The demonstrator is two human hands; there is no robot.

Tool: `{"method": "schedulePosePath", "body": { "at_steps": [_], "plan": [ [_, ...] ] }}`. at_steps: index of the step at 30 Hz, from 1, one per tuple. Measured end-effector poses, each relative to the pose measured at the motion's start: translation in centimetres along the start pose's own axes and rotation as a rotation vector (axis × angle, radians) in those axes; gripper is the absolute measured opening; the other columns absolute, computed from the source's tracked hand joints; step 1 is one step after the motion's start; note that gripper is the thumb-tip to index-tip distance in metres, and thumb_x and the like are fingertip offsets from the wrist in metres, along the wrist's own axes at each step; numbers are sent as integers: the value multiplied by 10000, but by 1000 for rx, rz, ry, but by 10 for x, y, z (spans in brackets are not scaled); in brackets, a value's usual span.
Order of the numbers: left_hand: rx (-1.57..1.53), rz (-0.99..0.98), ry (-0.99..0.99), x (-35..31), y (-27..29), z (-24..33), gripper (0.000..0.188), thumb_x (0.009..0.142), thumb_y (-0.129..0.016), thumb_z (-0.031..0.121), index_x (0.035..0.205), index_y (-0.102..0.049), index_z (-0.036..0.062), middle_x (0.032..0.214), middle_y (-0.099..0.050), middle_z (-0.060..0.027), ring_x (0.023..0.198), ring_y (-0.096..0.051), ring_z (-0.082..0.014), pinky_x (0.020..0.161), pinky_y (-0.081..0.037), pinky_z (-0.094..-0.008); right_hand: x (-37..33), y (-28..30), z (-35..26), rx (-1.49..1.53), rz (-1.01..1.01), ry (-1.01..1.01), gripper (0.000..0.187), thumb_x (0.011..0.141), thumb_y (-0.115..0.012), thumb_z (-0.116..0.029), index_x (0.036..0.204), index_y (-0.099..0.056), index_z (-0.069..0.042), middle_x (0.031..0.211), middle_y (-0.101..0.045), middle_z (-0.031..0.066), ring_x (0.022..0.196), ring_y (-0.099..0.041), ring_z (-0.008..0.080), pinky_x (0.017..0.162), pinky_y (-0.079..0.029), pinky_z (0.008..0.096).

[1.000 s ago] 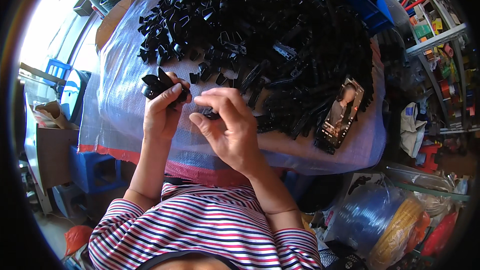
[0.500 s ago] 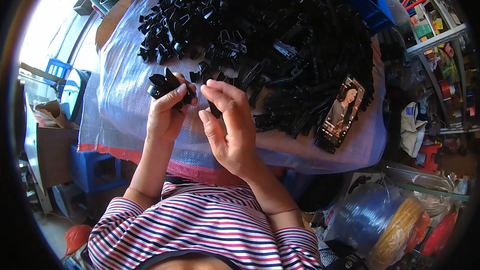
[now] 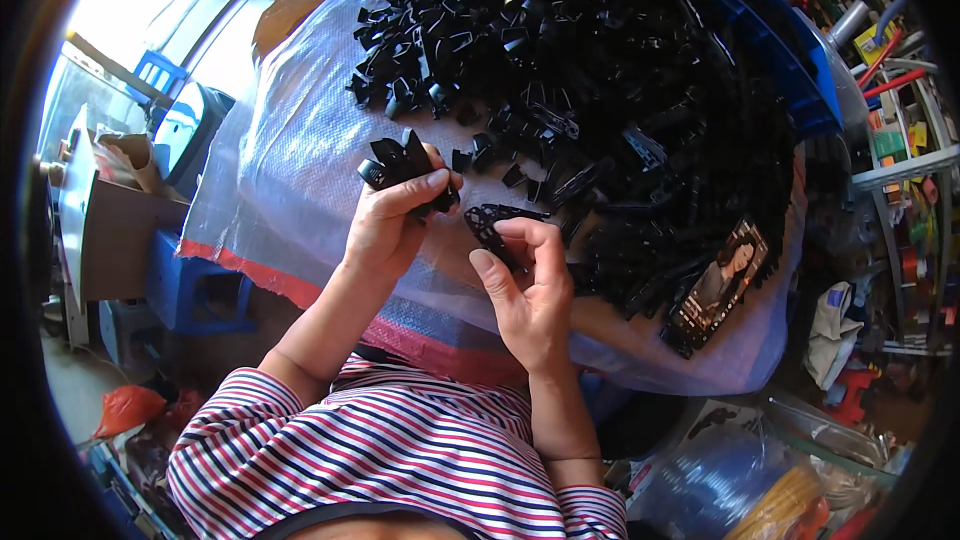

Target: Assembling small black plastic components by snapping them together manually at a workbench.

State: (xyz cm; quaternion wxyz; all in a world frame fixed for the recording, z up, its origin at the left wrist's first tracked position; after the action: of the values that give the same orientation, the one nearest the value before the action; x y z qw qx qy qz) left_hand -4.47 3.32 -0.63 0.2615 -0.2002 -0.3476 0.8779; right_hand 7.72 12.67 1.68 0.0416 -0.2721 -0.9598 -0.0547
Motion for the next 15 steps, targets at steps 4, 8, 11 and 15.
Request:
{"method": "schedulePosePath", "body": {
  "at_steps": [4, 8, 11, 15],
  "plan": [
    [-3, 22, -11, -1, 2, -1, 142, 748, -664, 29, 869, -590, 34, 767, -626, -54, 685, -593, -132, 619, -454, -254, 2, 1, -9, -111, 55, 123, 305, 835, -635, -168, 1064, -514, -8, 902, -571, 48, 767, -535, 120, 727, -450, 241],
    [19, 26, -91, -3, -1, 2, 156, 743, -666, 9, 876, -590, 33, 778, -624, -53, 712, -597, -131, 642, -456, -253, 4, -4, -11, -112, 41, 88, 241, 878, -569, -183, 1048, -537, -16, 841, -560, 15, 781, -504, 88, 721, -418, 222],
    [69, 71, -193, -5, -1, 4, 166, 735, -671, -4, 868, -583, 43, 796, -612, -36, 743, -585, -122, 669, -453, -247, 3, -7, -21, -249, 41, 188, 227, 899, -536, -200, 1020, -542, -8, 823, -583, 42, 731, -529, 110, 662, -435, 231],
    [108, 49, -253, -12, -8, 9, 165, 740, -677, 4, 849, -565, 58, 804, -583, -5, 751, -548, -97, 689, -439, -233, 3, -10, -16, -222, 35, 126, 242, 914, -509, -221, 1010, -556, -4, 773, -552, 6, 693, -473, 80, 637, -399, 210]
  ]
}}
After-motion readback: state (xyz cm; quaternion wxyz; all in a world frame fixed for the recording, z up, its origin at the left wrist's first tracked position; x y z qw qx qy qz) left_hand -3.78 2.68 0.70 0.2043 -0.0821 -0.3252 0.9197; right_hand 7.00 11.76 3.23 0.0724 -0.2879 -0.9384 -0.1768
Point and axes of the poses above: each hand's wrist, its own x-axis towards the middle knuckle, its own y-axis out of the back of the hand, z = x × y, the point moved 6 cm from there along x, towards the middle knuckle
